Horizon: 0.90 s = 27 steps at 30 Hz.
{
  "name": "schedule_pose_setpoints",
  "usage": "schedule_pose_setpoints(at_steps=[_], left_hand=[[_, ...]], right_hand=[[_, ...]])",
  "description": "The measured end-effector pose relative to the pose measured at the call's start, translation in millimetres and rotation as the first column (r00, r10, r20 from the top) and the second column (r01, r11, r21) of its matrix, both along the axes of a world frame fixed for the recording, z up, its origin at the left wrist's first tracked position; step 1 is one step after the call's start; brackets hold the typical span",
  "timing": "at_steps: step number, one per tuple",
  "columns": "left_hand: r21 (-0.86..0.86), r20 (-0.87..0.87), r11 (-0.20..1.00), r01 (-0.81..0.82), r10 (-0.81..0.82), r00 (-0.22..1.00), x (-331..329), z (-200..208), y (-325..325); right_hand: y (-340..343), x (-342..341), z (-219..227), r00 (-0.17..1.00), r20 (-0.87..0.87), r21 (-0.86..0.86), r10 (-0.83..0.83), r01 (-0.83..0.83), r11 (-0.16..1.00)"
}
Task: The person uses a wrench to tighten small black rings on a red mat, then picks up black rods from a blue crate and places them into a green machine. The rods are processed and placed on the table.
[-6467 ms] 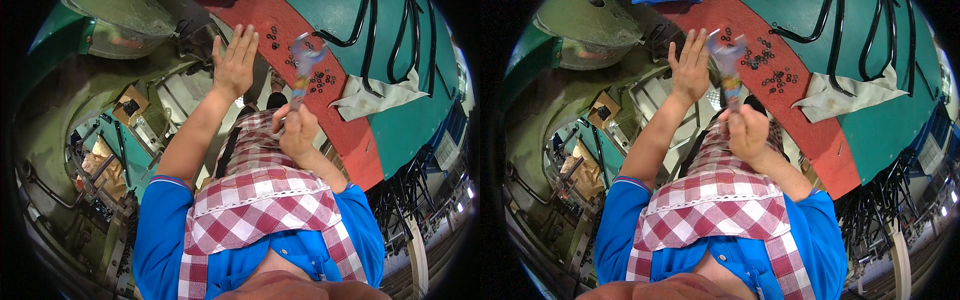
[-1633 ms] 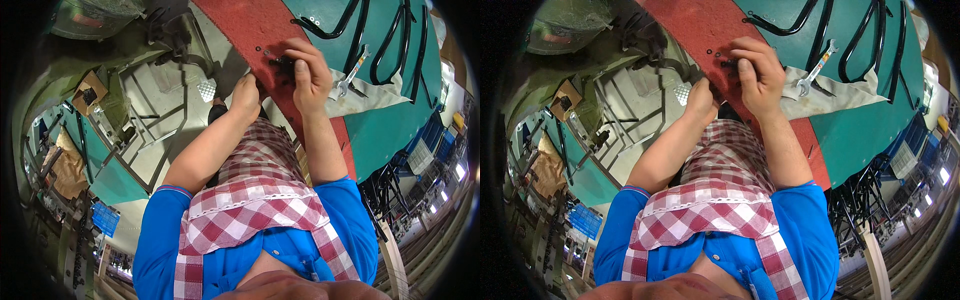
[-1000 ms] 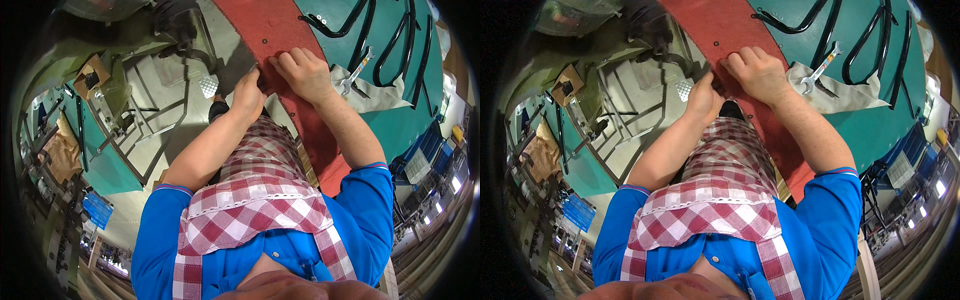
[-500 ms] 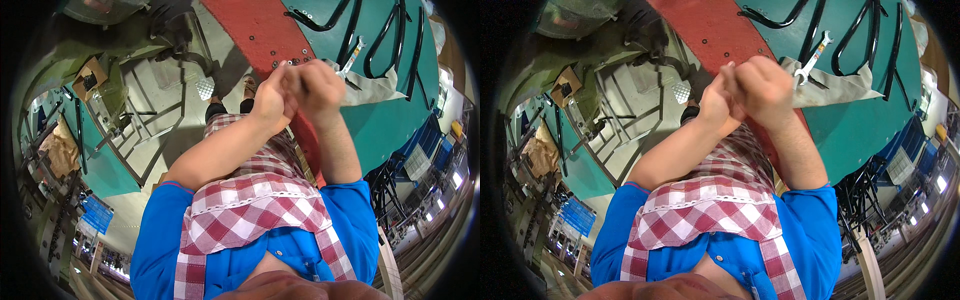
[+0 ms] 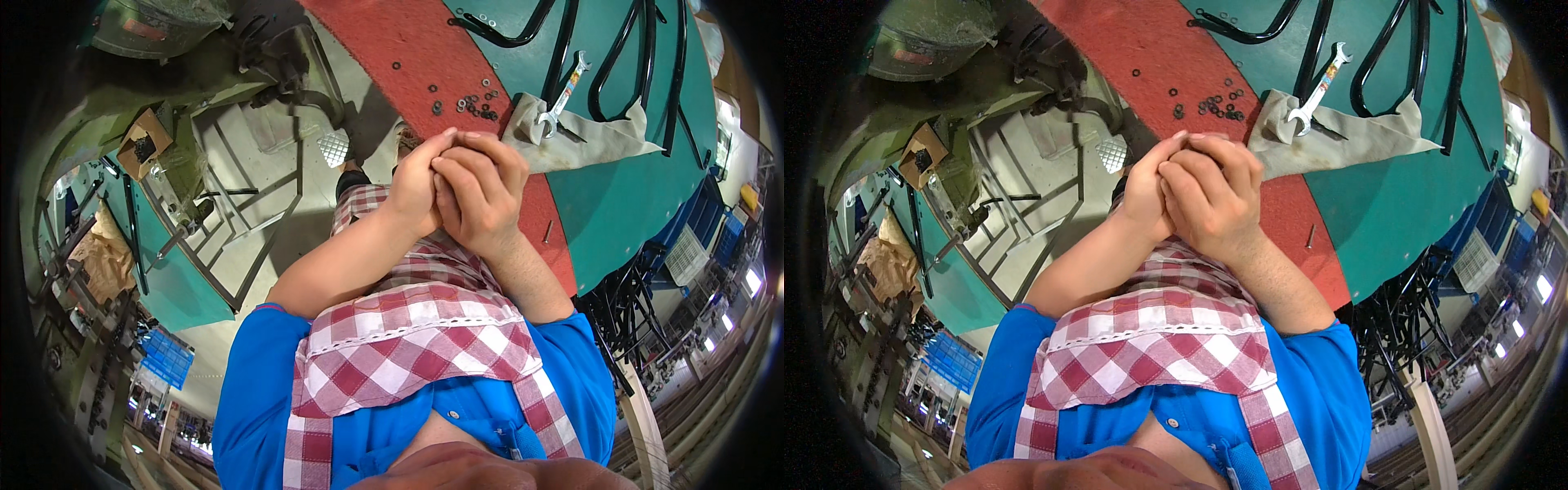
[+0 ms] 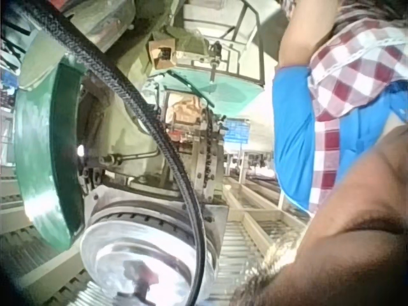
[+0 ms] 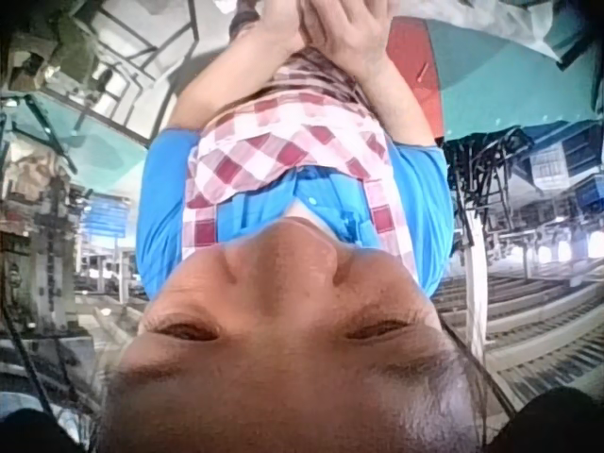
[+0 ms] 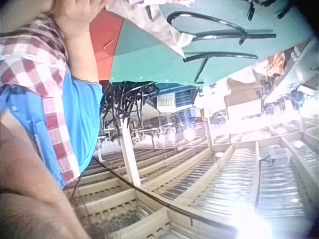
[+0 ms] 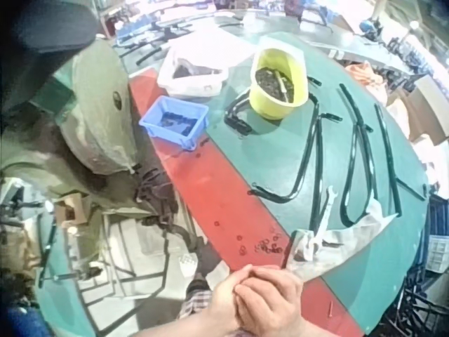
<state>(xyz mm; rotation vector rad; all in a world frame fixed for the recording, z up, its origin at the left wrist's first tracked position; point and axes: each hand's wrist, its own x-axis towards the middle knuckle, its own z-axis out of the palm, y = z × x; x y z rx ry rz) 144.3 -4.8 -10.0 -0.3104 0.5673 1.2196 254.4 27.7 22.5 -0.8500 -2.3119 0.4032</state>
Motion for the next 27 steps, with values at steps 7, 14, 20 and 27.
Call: schedule_pose_setpoints(at_steps=[7, 14, 20, 27], left_hand=[[-0.007, -0.075, 0.996, -0.085, 0.085, 0.994, -43, 4, -35], [-0.144, -0.252, 0.981, -0.132, 0.092, 0.963, -63, -56, -60], [-0.117, -0.157, 0.987, -0.109, 0.09, 0.983, -48, -77, -44], [-0.226, -0.318, 0.967, -0.118, 0.041, 0.947, -31, -61, -10]], right_hand=[[-21, 14, -25, 0.943, -0.324, -0.275, -0.081, -0.012, 0.961], [10, 17, -59, 0.964, -0.051, -0.326, -0.262, 0.231, 0.916], [36, -20, -62, 0.958, 0.08, -0.207, -0.276, 0.287, 0.935], [44, -17, -62, 0.96, -0.236, -0.416, -0.148, 0.038, 0.909]])
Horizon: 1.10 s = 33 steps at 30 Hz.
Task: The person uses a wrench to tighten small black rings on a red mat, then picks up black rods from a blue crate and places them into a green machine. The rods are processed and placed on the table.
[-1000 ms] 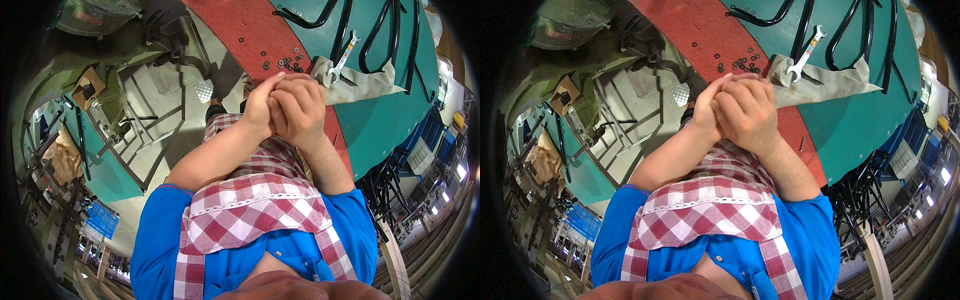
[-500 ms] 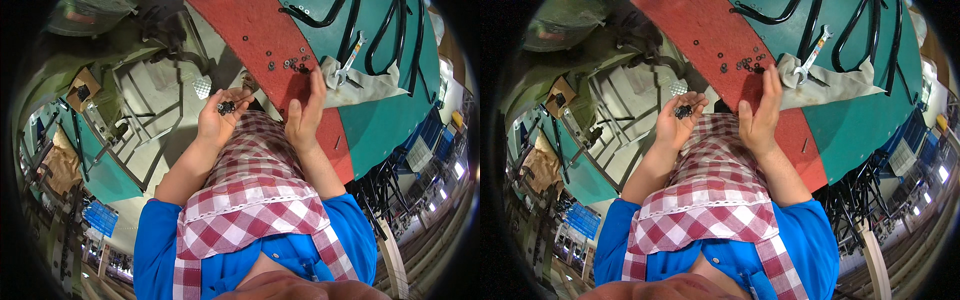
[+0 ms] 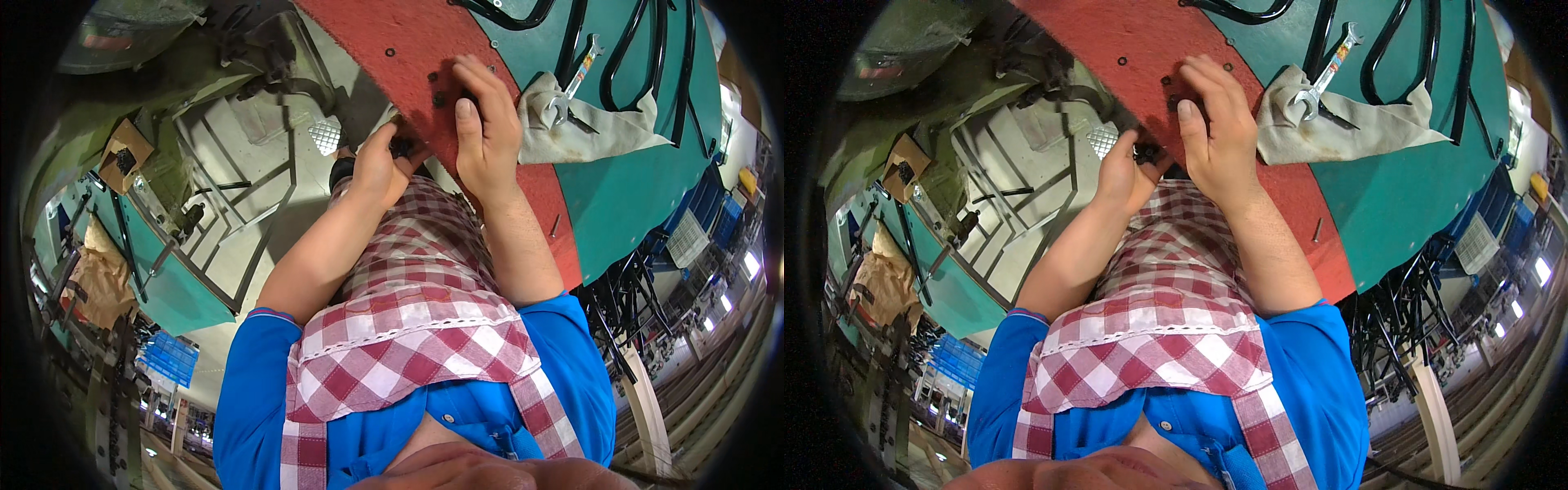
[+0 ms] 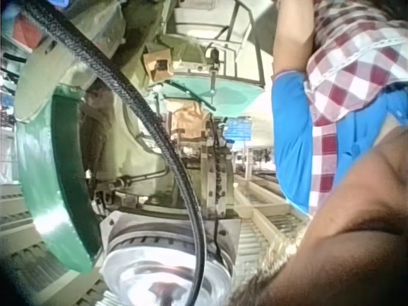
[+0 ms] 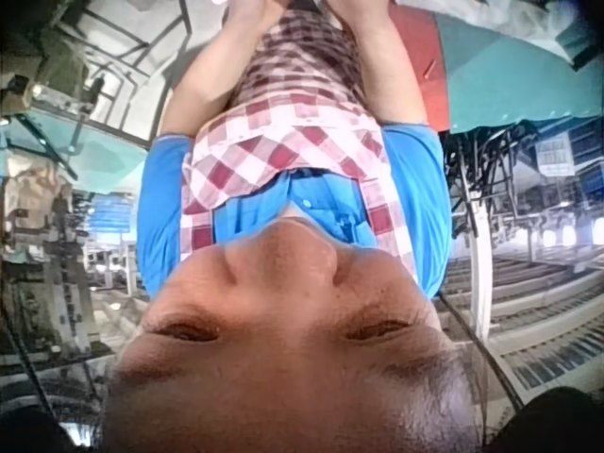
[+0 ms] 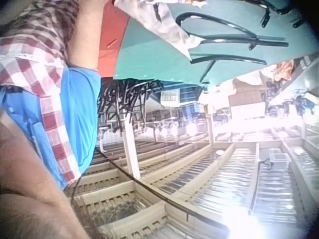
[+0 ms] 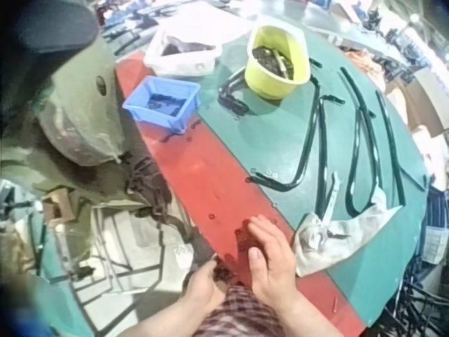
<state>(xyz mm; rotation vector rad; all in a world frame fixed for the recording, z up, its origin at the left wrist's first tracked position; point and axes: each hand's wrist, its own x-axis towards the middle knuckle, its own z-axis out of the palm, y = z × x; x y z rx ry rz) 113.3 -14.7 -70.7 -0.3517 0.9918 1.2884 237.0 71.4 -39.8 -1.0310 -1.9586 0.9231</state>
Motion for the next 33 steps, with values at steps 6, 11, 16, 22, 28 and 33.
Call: schedule_pose_setpoints(at_steps=[6, 11, 16, 22, 28, 33], left_hand=[[0.016, 0.023, 0.999, -0.038, 0.038, 0.999, -4, -10, 3], [0.006, 0.005, 0.998, -0.064, 0.064, 0.998, -2, -1, 6], [0.014, -0.01, 0.999, -0.05, 0.05, 0.999, -1, -1, 7], [0.002, -0.063, 0.998, -0.063, 0.063, 0.996, 1, 1, 8], [0.054, -0.085, 0.99, -0.13, 0.134, 0.987, -1, 5, 14], [0.039, -0.094, 0.993, -0.114, 0.117, 0.989, 2, 6, 17]], right_hand=[[0, 25, -9, 0.88, -0.423, -0.142, -0.216, 0.171, 0.975], [13, 10, -2, 0.986, -0.054, 0.035, -0.159, 0.161, 0.986], [29, -18, -6, 0.959, -0.279, -0.097, -0.053, 0.027, 0.995], [12, -21, -3, 0.876, -0.476, -0.212, 0.078, -0.2, 0.956], [10, 9, -9, 0.894, -0.416, -0.156, -0.166, 0.109, 0.982], [13, -15, -4, 0.971, -0.222, -0.028, -0.087, 0.083, 0.996]])
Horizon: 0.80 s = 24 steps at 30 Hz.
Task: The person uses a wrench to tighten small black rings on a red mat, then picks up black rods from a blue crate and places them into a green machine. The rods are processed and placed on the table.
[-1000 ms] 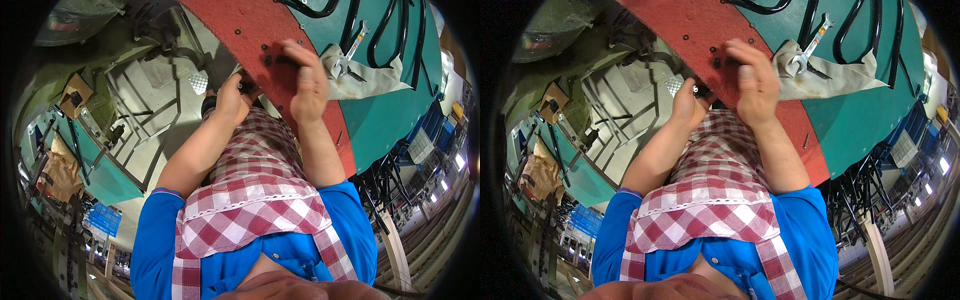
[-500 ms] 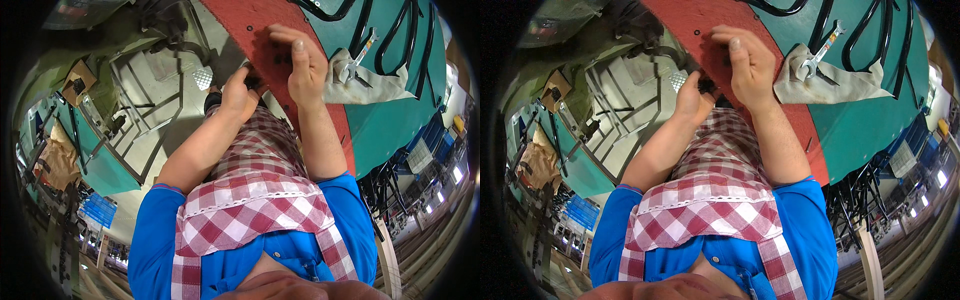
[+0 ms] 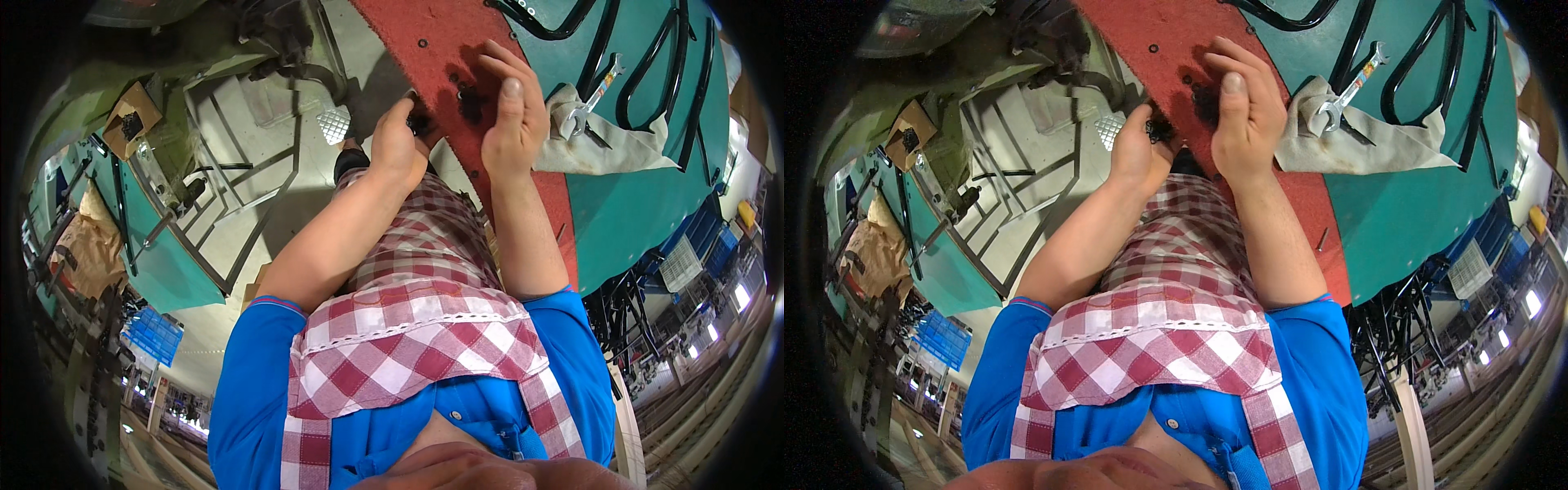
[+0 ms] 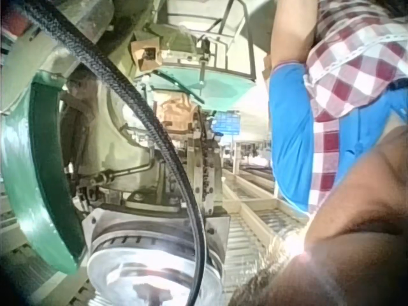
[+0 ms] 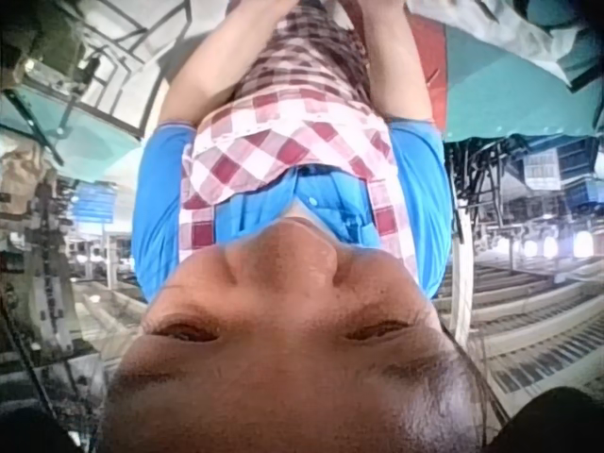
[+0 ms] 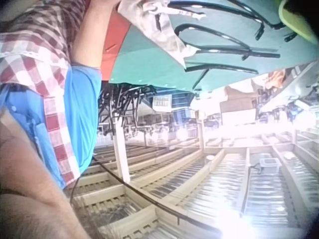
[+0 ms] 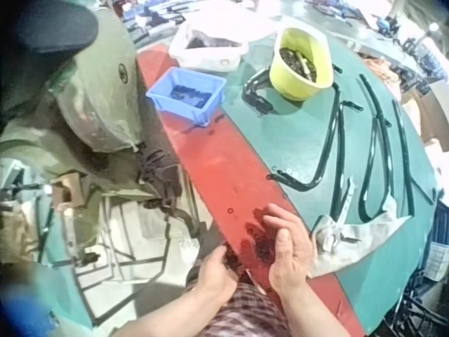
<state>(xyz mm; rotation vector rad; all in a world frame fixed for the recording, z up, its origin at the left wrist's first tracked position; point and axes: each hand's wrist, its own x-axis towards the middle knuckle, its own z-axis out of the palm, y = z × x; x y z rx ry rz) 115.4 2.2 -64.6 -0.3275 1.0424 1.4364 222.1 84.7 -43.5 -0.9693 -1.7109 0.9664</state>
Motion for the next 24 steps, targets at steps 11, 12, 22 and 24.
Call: schedule_pose_setpoints(at_steps=[11, 12, 22, 24], left_hand=[[-0.001, 0.01, 1.0, -0.03, 0.03, 1.0, 6, -3, 3], [0.025, 0.024, 0.999, -0.041, 0.04, 0.999, 6, -4, 3], [0.071, 0.072, 0.97, -0.233, 0.228, 0.971, 11, 11, 11], [0.077, 0.092, 0.938, -0.338, 0.331, 0.939, 15, 10, 15]], right_hand=[[-9, -30, 3, 0.971, -0.141, -0.211, 0.191, -0.218, 0.953], [-8, -30, 3, 0.97, -0.121, -0.201, 0.21, -0.231, 0.952], [-9, -41, -2, 0.957, -0.048, -0.041, 0.285, -0.287, 0.957], [-14, -39, -2, 0.939, -0.002, -0.092, 0.344, -0.343, 0.935]])
